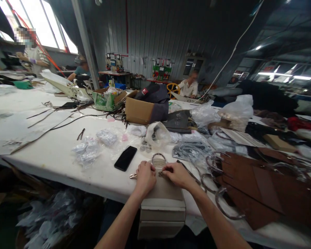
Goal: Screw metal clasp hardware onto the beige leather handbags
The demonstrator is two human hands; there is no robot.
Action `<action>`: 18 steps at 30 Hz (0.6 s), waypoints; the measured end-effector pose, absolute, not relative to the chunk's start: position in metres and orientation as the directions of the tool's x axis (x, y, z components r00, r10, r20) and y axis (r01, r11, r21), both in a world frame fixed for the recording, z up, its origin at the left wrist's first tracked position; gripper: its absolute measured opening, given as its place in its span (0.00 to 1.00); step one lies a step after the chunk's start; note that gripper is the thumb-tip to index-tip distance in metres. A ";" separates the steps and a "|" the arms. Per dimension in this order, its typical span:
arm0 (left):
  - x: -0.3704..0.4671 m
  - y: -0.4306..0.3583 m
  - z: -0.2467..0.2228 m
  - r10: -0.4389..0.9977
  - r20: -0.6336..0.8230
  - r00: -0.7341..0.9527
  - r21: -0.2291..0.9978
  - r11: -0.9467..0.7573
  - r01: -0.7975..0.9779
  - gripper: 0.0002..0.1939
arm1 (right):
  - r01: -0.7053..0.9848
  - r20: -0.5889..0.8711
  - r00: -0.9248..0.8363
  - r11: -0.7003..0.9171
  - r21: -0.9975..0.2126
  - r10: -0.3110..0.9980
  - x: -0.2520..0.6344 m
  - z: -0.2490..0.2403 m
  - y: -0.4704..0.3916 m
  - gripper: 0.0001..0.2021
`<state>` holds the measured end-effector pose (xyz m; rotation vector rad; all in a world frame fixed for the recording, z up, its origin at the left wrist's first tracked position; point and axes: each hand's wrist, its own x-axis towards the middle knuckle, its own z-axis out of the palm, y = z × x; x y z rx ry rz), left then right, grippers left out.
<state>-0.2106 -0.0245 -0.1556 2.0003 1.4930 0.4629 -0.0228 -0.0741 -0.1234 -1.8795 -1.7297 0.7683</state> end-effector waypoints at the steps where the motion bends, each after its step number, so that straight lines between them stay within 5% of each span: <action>1: -0.210 -0.025 -0.156 0.946 -0.070 0.316 0.642 -0.200 0.740 0.10 | 0.729 -0.079 0.066 -0.102 -0.677 0.995 -0.024 -0.125 -0.073 0.10; 18: -0.210 -0.028 -0.156 0.940 -0.080 0.331 0.579 -0.226 0.783 0.11 | 0.822 0.159 0.146 -0.030 -0.569 0.976 -0.041 -0.139 -0.094 0.08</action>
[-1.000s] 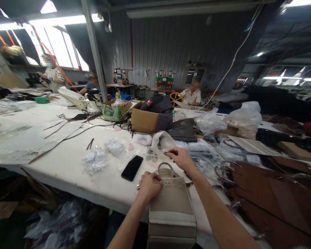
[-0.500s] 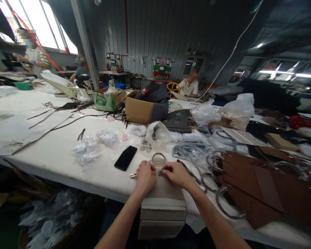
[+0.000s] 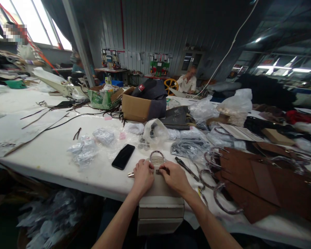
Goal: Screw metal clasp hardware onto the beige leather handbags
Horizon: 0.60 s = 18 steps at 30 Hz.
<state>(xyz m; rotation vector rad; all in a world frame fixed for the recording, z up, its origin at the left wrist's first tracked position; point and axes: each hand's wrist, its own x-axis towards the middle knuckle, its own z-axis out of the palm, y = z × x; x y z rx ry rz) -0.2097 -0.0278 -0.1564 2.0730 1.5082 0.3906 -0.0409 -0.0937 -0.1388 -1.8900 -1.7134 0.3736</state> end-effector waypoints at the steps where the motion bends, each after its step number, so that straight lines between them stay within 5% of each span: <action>1: -0.210 -0.028 -0.156 0.940 -0.078 0.333 0.575 -0.230 0.785 0.11 | 0.822 0.176 0.147 -0.021 -0.570 0.973 -0.042 -0.140 -0.095 0.08; 18: -0.211 -0.029 -0.160 0.939 -0.057 0.338 0.578 -0.245 0.778 0.11 | 0.831 0.164 0.181 -0.061 -0.552 0.970 -0.045 -0.142 -0.091 0.09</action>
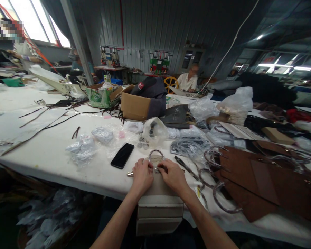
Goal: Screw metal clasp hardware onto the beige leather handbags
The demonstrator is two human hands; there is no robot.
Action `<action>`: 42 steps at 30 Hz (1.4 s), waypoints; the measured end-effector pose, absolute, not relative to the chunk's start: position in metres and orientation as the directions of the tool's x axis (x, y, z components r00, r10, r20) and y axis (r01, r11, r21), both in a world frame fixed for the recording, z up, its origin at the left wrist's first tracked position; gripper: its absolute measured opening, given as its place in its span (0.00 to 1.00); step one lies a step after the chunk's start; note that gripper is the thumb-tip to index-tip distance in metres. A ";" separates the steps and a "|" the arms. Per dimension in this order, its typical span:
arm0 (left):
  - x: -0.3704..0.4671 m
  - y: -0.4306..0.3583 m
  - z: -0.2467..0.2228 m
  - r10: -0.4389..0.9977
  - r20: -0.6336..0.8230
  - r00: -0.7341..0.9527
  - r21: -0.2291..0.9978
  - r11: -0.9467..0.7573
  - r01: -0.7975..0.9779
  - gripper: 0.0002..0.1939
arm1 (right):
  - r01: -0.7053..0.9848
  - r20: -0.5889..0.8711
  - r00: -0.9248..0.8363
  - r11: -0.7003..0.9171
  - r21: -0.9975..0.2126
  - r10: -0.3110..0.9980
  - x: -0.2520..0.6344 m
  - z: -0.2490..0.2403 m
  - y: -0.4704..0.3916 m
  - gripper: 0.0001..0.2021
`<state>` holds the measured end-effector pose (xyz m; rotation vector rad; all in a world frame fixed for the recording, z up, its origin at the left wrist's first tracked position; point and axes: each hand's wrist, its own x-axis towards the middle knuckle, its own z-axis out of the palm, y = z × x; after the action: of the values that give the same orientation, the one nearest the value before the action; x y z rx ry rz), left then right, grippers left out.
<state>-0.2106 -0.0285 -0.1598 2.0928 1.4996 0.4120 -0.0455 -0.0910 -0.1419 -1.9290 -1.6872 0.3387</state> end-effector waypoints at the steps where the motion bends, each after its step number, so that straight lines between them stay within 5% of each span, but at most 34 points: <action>1: -0.211 -0.028 -0.160 0.940 -0.062 0.336 0.580 -0.240 0.778 0.11 | 0.833 0.175 0.164 -0.042 -0.551 0.971 -0.046 -0.142 -0.092 0.10; 10: -0.211 -0.024 -0.160 0.940 -0.115 0.320 0.608 -0.188 0.771 0.09 | 0.903 0.193 0.022 0.063 -0.425 0.981 -0.049 -0.150 -0.111 0.21; 19: -0.211 -0.030 -0.161 0.945 -0.041 0.323 0.596 -0.236 0.767 0.08 | 0.919 0.233 0.098 0.002 -0.394 0.968 -0.059 -0.164 -0.112 0.17; 25: -0.212 -0.028 -0.158 0.937 -0.068 0.342 0.601 -0.235 0.764 0.06 | 0.871 0.151 -0.002 0.076 -0.486 0.988 -0.054 -0.151 -0.115 0.20; 30: -0.211 -0.026 -0.156 0.947 -0.050 0.317 0.586 -0.229 0.778 0.06 | 0.767 0.229 -0.022 0.164 -0.621 0.973 -0.027 -0.132 -0.112 0.17; 33: -0.208 -0.021 -0.155 0.944 -0.071 0.321 0.560 -0.229 0.796 0.06 | 0.794 0.317 0.272 -0.026 -0.607 0.909 0.017 -0.130 -0.097 0.15; 37: -0.203 -0.010 -0.152 0.929 -0.139 0.343 0.512 -0.229 0.828 0.06 | 0.852 0.072 0.464 -0.423 -0.308 0.883 0.060 -0.151 -0.072 0.17; 42: -0.200 -0.001 -0.144 0.886 -0.127 0.445 0.562 -0.306 0.769 0.12 | 0.881 0.067 0.363 -0.319 -0.350 0.929 0.070 -0.177 -0.068 0.13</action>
<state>-0.1999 -0.0010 -0.1442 2.1443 1.3821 0.2772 0.0699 -0.0675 -0.1774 -2.3036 -1.5930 0.2089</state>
